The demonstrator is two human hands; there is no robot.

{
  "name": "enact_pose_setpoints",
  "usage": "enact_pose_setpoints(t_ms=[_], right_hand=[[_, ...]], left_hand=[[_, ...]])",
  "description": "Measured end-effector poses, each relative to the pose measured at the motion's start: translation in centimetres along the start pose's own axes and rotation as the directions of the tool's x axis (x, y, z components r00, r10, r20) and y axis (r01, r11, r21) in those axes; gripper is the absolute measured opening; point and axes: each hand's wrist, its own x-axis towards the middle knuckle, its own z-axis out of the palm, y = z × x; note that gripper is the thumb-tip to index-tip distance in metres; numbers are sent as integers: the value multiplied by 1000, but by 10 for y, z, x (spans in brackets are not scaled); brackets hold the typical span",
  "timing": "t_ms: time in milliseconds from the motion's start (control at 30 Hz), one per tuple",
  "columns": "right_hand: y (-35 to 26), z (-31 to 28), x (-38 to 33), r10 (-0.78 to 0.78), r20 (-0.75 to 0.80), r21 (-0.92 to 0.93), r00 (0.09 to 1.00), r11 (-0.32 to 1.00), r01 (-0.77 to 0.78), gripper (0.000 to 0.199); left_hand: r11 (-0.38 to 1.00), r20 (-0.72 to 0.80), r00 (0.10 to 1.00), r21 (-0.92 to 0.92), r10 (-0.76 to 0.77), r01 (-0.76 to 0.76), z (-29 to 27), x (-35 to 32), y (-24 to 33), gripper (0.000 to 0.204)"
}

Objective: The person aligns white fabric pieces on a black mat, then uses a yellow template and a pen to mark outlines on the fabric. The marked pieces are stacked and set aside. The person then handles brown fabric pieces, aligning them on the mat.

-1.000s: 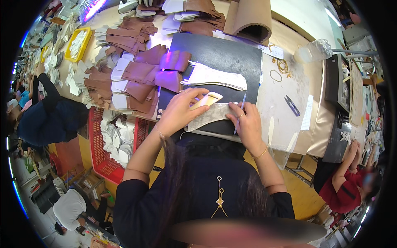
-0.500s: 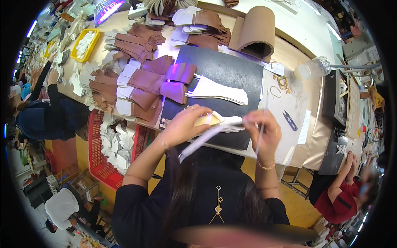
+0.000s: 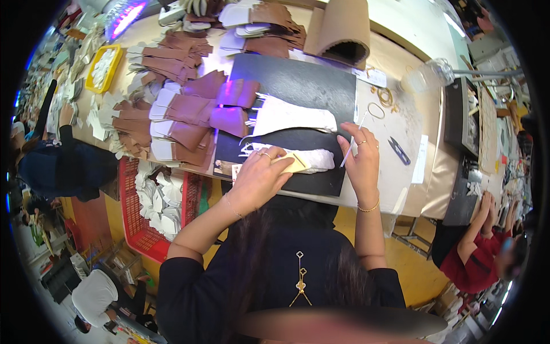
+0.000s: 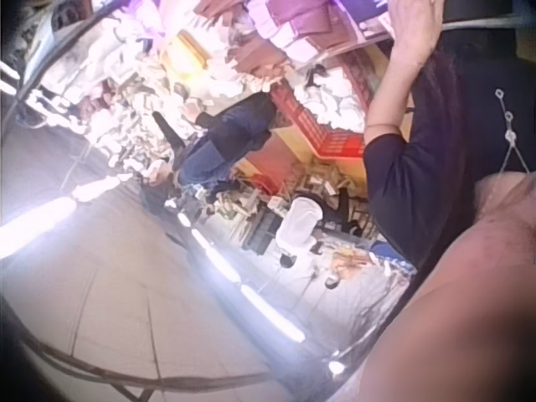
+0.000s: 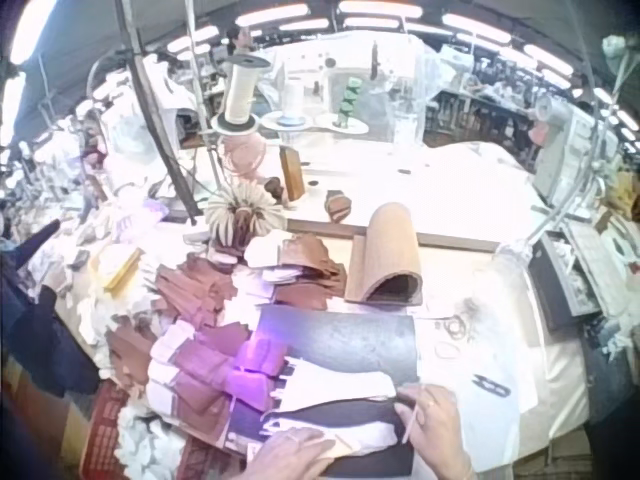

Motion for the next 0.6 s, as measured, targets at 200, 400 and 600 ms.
enact_pose_setpoints(t_ms=[200,400,600], right_hand=[[3,-4,-25,72,44,164,996,983,-78,19],[6,-11,-38,135,24,203,991,970,-137,19],[5,-15,-43,157,15,227,988,961,-156,19]], left_hand=[[988,-10,990,51,144,-143,18,18,1,29],[961,26,962,27,273,-274,30,41,1,24],[957,43,957,48,285,-287,38,44,5,24]])
